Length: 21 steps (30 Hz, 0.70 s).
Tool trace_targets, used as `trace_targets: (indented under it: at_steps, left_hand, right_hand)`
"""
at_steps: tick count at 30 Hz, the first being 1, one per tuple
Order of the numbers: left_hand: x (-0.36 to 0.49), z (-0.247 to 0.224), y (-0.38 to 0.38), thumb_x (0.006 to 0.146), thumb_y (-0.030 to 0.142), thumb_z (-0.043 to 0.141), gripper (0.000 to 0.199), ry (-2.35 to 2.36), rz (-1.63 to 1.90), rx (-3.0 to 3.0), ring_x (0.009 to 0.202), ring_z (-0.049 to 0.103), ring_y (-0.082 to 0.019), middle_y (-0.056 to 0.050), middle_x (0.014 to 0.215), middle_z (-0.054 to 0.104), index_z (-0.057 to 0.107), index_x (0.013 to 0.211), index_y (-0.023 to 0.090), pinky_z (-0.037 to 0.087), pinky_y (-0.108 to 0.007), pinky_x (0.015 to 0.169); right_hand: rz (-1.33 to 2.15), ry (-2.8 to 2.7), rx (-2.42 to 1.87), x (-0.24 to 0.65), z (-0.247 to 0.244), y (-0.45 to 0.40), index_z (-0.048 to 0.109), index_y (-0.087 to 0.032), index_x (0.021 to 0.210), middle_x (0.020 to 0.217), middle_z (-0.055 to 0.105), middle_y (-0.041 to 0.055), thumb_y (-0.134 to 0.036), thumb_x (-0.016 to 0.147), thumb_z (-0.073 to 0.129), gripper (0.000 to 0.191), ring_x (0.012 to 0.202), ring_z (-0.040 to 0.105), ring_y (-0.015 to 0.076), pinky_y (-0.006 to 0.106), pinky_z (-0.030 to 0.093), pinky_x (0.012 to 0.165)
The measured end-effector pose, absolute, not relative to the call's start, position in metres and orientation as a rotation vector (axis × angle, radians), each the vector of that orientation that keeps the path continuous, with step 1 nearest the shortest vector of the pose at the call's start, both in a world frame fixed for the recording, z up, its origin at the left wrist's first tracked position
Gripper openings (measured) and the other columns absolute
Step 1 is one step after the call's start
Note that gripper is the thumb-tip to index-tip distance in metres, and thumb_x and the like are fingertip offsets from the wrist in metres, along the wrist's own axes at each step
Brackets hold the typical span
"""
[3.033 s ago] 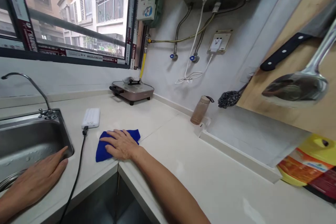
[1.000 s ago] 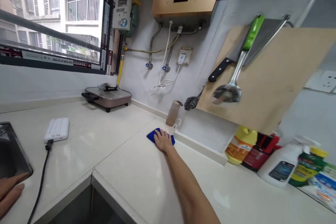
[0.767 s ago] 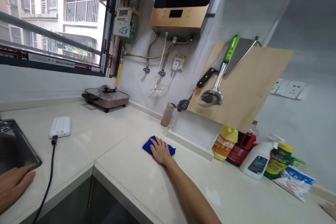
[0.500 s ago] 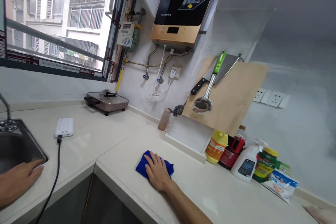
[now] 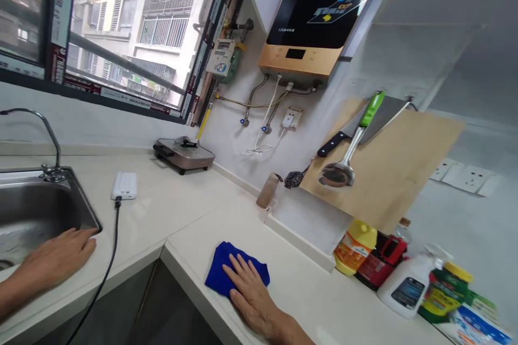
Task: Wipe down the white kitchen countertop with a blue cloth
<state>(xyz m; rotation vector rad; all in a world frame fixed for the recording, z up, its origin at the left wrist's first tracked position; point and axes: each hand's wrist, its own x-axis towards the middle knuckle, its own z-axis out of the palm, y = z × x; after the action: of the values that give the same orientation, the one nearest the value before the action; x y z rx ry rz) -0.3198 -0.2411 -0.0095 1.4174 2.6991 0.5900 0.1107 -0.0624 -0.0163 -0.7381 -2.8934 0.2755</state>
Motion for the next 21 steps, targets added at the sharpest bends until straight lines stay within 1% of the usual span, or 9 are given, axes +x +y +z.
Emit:
trace_targets:
  at_steps: [2,5,7,11,16,21]
  left_hand:
    - [-0.315,-0.004,-0.242,0.094,0.032,0.027,0.058,2.676,0.541,1.431,0.137,0.040,-0.035,-0.016,0.142,0.053,0.051,0.138,0.003,0.032,-0.048,0.113]
    - [-0.313,-0.003,-0.243,0.094,0.030,0.021,0.060,2.660,0.554,1.477,0.137,0.040,-0.037,-0.019,0.140,0.053,0.052,0.137,0.001,0.030,-0.050,0.113]
    - [-0.313,-0.004,-0.241,0.094,0.030,0.019,0.061,2.674,0.522,1.462,0.136,0.040,-0.037,-0.019,0.140,0.053,0.052,0.137,0.002,0.031,-0.051,0.113]
    - [-0.314,-0.008,-0.238,0.093,0.030,0.020,0.060,2.705,0.439,1.412,0.133,0.045,-0.032,-0.016,0.139,0.055,0.051,0.139,0.008,0.036,-0.050,0.110]
    - [-0.313,-0.008,-0.238,0.092,0.031,0.019,0.061,2.721,0.375,1.397,0.135,0.044,-0.028,-0.013,0.141,0.054,0.050,0.140,0.011,0.033,-0.048,0.113]
    - [-0.313,-0.009,-0.237,0.093,0.034,0.017,0.062,2.731,0.356,1.349,0.139,0.039,-0.027,-0.010,0.146,0.050,0.048,0.142,0.014,0.032,-0.048,0.114]
  right_hand:
    - [0.283,-2.908,-0.659,0.080,-0.015,-0.056,0.018,-0.041,0.153,0.161,0.011,-0.0037,-0.051,0.103,0.026,0.052,0.149,0.005,0.0237,0.058,0.006,0.120]
    - [0.291,-2.923,-0.524,0.027,-0.013,-0.045,0.023,-0.038,0.153,0.161,0.014,-0.0021,-0.053,0.103,0.027,0.053,0.149,0.007,0.0241,0.058,0.006,0.120]
    - [0.298,-2.936,-0.444,-0.010,-0.011,-0.035,0.028,-0.036,0.152,0.161,0.016,-0.0004,-0.054,0.102,0.028,0.053,0.149,0.009,0.0247,0.057,0.008,0.119]
    - [0.308,-2.966,-0.357,-0.082,-0.006,-0.018,0.033,-0.033,0.151,0.161,0.019,0.0015,-0.051,0.102,0.034,0.053,0.149,0.012,0.0251,0.055,0.010,0.119]
    - [0.315,-2.948,-0.368,-0.165,-0.003,0.002,0.034,-0.032,0.151,0.161,0.021,0.0005,-0.046,0.101,0.037,0.051,0.149,0.013,0.0246,0.053,0.011,0.120]
    - [0.274,-2.937,-0.521,-0.231,-0.004,0.029,0.032,-0.033,0.151,0.162,0.018,-0.0006,-0.049,0.101,0.035,0.052,0.149,0.013,0.0244,0.051,0.011,0.119]
